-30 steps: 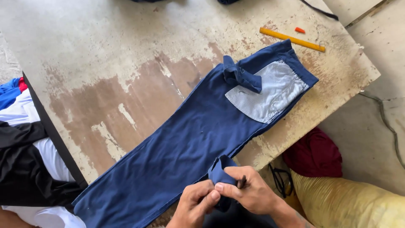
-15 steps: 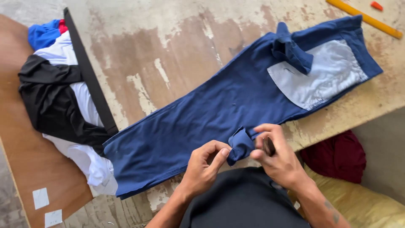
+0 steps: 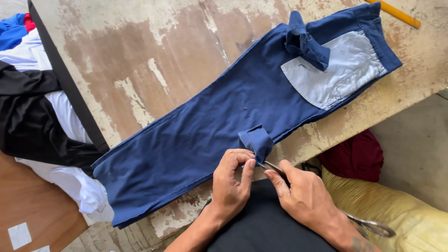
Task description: Trimming excess fabric and loose threads from a pair of blue trousers using scissors.
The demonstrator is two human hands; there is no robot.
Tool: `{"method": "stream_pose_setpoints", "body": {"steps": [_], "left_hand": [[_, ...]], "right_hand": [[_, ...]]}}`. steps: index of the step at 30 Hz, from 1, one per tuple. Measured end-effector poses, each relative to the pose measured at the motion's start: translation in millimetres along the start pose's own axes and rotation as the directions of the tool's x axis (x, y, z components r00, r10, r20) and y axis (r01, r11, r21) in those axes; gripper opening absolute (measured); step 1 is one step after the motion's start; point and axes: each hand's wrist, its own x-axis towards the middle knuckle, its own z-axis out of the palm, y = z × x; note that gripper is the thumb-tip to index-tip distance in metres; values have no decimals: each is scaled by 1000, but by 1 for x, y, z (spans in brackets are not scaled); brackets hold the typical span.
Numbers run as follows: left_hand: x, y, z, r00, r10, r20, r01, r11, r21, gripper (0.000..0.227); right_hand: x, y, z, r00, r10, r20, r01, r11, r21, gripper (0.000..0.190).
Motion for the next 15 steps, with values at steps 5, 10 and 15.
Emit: {"method": "stream_pose_setpoints", "body": {"steps": [5,10,15], "left_hand": [[1,-3,7,994,103,20,-104,994,44,12],[-2,-2,10,997,81,18,-82,996,44,13],[0,-4,9,992,130,7,-130,989,64,13]], "right_hand": [[4,-6,-1,996,93,10,-92,993,-71,46],[7,-12,-4,980,181,77,-169,975,-142,46],[9,-21,-11,969,211,127,-189,967,-170,46]]}}
